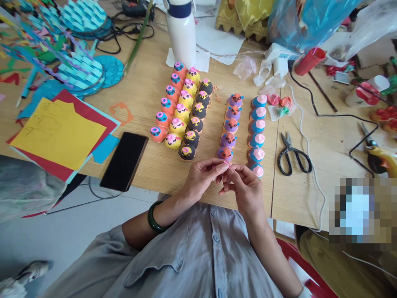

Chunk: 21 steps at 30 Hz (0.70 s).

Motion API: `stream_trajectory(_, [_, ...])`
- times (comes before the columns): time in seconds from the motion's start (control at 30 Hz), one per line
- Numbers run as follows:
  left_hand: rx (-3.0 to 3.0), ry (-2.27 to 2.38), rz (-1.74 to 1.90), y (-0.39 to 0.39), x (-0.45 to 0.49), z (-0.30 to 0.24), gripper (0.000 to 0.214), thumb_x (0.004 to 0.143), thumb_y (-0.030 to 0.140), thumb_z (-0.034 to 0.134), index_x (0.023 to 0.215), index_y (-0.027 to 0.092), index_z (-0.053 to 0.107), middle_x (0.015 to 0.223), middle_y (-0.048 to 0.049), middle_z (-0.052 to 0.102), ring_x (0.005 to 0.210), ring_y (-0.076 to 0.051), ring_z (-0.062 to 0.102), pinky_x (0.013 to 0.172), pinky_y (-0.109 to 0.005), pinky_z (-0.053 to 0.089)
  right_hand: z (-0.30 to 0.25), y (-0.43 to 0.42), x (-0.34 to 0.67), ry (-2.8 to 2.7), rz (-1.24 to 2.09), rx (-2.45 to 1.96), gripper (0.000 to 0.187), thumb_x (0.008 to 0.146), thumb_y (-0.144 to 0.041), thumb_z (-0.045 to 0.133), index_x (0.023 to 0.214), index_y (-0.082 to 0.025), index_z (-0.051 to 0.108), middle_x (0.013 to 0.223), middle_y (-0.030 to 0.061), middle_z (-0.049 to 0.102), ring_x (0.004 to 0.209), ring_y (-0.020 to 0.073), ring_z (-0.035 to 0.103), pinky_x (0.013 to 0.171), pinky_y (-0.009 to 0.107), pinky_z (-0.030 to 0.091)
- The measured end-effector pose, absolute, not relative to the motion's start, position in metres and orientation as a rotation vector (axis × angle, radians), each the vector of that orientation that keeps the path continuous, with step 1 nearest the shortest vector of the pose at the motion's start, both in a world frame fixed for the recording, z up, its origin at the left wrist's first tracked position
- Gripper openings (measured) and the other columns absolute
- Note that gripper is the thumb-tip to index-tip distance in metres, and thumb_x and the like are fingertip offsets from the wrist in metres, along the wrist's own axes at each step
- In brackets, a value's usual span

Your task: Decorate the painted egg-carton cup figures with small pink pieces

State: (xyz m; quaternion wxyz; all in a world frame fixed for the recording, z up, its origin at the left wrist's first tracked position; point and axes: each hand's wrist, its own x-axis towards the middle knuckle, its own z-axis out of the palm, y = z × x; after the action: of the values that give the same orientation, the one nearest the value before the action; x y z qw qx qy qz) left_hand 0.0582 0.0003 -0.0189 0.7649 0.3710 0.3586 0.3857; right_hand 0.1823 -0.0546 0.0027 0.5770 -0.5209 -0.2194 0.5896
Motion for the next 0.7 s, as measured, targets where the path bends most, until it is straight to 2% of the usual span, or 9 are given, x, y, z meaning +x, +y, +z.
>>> stream_trajectory(0.13, [0.804, 0.79, 0.805, -0.0005, 0.0579, -0.0192, 0.027, 0.08, 0.04, 0.08, 0.092, 0.015, 0.079, 0.067, 0.0, 0.068, 0.057, -0.008, 0.057, 0.052, -0.02, 0.044, 0.0023, -0.0541, 0.1821, -0.507, 1.368, -1.222, 0.02, 0.084, -0.037, 0.077, 0.084, -0.02, 0.069, 0.064, -0.0036, 0.066, 0.051, 0.0102, 0.061, 0.047, 0.025, 0.061])
stream_trajectory(0.4, [0.777, 0.829, 0.832, 0.0003, 0.0592, -0.0189, 0.028, 0.078, 0.04, 0.082, 0.086, 0.014, 0.076, 0.063, 0.0006, 0.066, 0.054, -0.008, 0.056, 0.051, -0.02, 0.044, 0.0032, -0.0548, 0.1801, -0.514, 1.393, -1.252, 0.021, 0.084, -0.038, 0.077, 0.089, -0.02, 0.068, 0.067, -0.0034, 0.068, 0.051, 0.0092, 0.06, 0.045, 0.023, 0.06])
stream_trajectory(0.7, [0.762, 0.801, 0.849, -0.0006, 0.0601, -0.0202, 0.026, 0.081, 0.04, 0.08, 0.087, 0.015, 0.078, 0.06, 0.0022, 0.064, 0.051, -0.005, 0.051, 0.049, -0.018, 0.042, 0.0023, -0.0545, 0.1829, -0.519, 1.387, -1.258, 0.021, 0.086, -0.038, 0.076, 0.085, -0.019, 0.067, 0.066, -0.003, 0.067, 0.051, 0.0097, 0.06, 0.045, 0.024, 0.06])
